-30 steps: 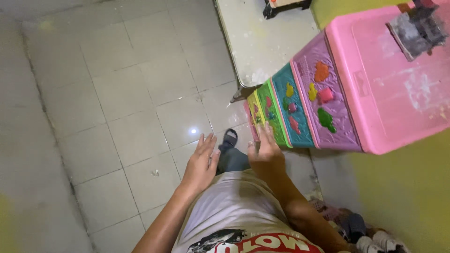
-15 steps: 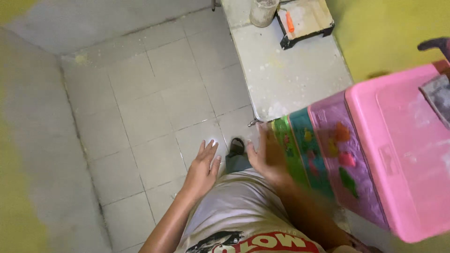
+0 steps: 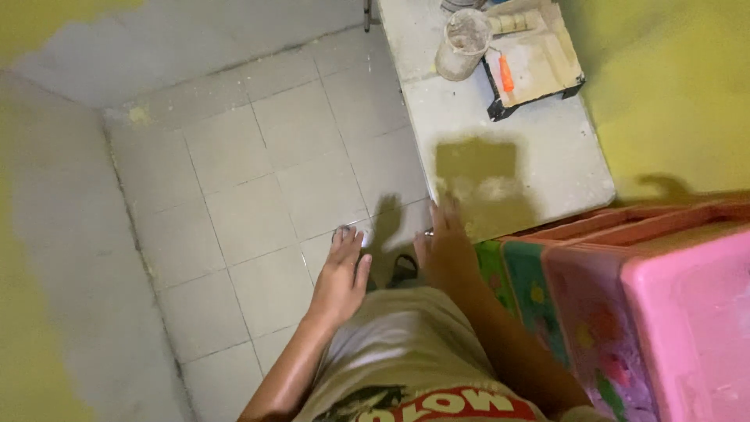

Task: The person moves a plastic storage bin, picks up a shoebox, and then mixes plaster or paint in a small container by hand. They subsequently place a bucket on the bin, open a can of paint, and pick up a paint tray containing a roller.

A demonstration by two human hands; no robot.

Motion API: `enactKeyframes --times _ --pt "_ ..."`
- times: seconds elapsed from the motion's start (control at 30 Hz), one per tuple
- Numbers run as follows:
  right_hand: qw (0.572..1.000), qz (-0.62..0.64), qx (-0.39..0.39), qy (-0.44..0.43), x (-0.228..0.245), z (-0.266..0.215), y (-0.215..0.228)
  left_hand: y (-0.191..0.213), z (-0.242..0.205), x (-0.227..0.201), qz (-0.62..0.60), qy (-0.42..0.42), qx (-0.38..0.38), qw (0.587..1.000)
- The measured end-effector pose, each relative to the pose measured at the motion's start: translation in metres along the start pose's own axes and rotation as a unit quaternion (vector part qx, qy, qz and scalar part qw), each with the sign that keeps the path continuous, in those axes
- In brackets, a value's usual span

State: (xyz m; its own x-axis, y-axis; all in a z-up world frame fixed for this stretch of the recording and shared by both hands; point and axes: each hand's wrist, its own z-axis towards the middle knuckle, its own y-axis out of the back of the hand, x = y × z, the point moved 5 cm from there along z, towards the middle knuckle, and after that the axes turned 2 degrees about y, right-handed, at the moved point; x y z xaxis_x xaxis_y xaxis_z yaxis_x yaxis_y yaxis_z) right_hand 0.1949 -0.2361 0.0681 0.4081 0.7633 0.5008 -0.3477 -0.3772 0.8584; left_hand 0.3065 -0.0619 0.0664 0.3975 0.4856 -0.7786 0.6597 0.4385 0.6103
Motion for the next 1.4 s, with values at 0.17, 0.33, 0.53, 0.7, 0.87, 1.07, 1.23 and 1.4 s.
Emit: enactKeyframes --times 0.17,0.33,0.53,0.7,0.87,1.07,1.23,1.4 --pt "0.992 0.017 0.058 -0.107 0.017 0.036 -0.020 0.025 0.040 0.024 -0.016 -0.055 0.028 0.998" --pt "0.995 -0.011 0.024 -0.100 0.039 0.079 -0.039 0.054 0.088 0.047 -0.042 -0.107 0.026 0.993" --pt "0.992 -0.007 -0.052 -0.118 0.060 0.104 -0.052 0.077 0.135 0.063 -0.004 -0.131 0.126 0.983" --pt "0.989 -0.009 -0.075 -0.130 0.055 0.120 -0.054 0.083 0.170 0.058 -0.025 -0.135 0.159 0.978" --pt "0.984 0.002 -0.067 -0.162 0.037 0.145 -0.058 0.080 0.210 0.043 -0.067 -0.117 0.187 0.973" --pt "0.983 0.035 -0.055 -0.171 -0.004 0.207 -0.066 0.072 0.274 0.031 0.009 -0.191 0.155 0.969" --pt "0.982 0.054 -0.053 -0.174 -0.051 0.266 -0.061 0.068 0.333 0.011 0.015 -0.184 0.139 0.973" --pt "0.978 0.042 -0.030 -0.204 -0.094 0.306 -0.055 0.046 0.398 -0.012 0.044 -0.223 0.116 0.967"
